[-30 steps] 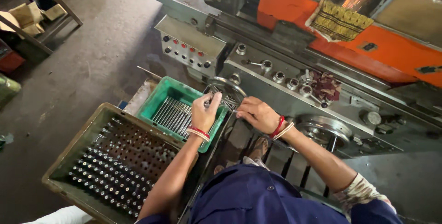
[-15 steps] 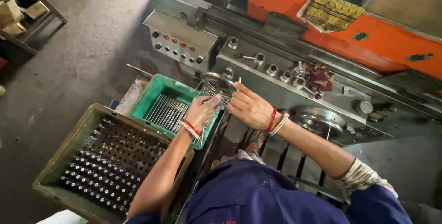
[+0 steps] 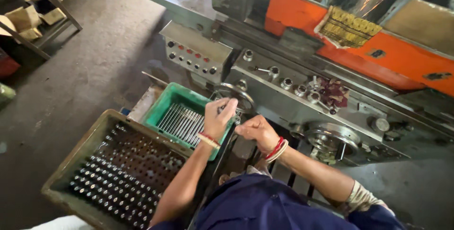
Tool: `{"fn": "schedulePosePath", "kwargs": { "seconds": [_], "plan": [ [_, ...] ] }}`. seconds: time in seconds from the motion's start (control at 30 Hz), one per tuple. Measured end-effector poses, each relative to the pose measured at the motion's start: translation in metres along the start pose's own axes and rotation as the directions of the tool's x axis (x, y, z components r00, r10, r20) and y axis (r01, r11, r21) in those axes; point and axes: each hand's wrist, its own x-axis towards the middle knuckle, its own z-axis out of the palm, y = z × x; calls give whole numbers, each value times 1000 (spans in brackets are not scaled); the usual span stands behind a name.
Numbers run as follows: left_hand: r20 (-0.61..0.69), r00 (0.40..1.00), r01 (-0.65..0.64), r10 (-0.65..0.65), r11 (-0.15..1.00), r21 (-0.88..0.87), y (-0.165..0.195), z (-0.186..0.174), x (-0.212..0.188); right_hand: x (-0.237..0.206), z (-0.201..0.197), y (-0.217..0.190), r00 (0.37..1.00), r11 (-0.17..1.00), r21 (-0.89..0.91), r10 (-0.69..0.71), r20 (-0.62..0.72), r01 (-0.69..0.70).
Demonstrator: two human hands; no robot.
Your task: The person repeatedly picks up metal rods from a green tray, inserts them into a machine, and pulls a lever to process them. The processed rods are then placed back into the tray. The task is performed continuously in a repetitive cycle.
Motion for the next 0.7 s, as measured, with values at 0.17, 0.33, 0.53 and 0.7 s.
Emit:
{"fn": "schedulePosePath", "kwargs": {
  "seconds": [0.17, 0.33, 0.53, 0.7],
  "plan": [
    [1, 997, 79, -79, 996, -41, -11, 6, 9, 9, -2, -2, 982, 994, -102, -48, -185, 29],
    [-1, 853, 369, -522, 605, -706, -75, -9, 39, 2, -28, -5, 813, 696, -692, -508, -286, 192],
    [-233, 668, 273, -706, 525, -806, -174, -119, -6, -102, -123, 46, 722, 646, -699, -320, -613, -307],
    [-263, 566, 259, -781, 472, -843, -217, -163, -47, -228, -182, 117, 637, 233, -602, 122, -761, -764]
  ]
}}
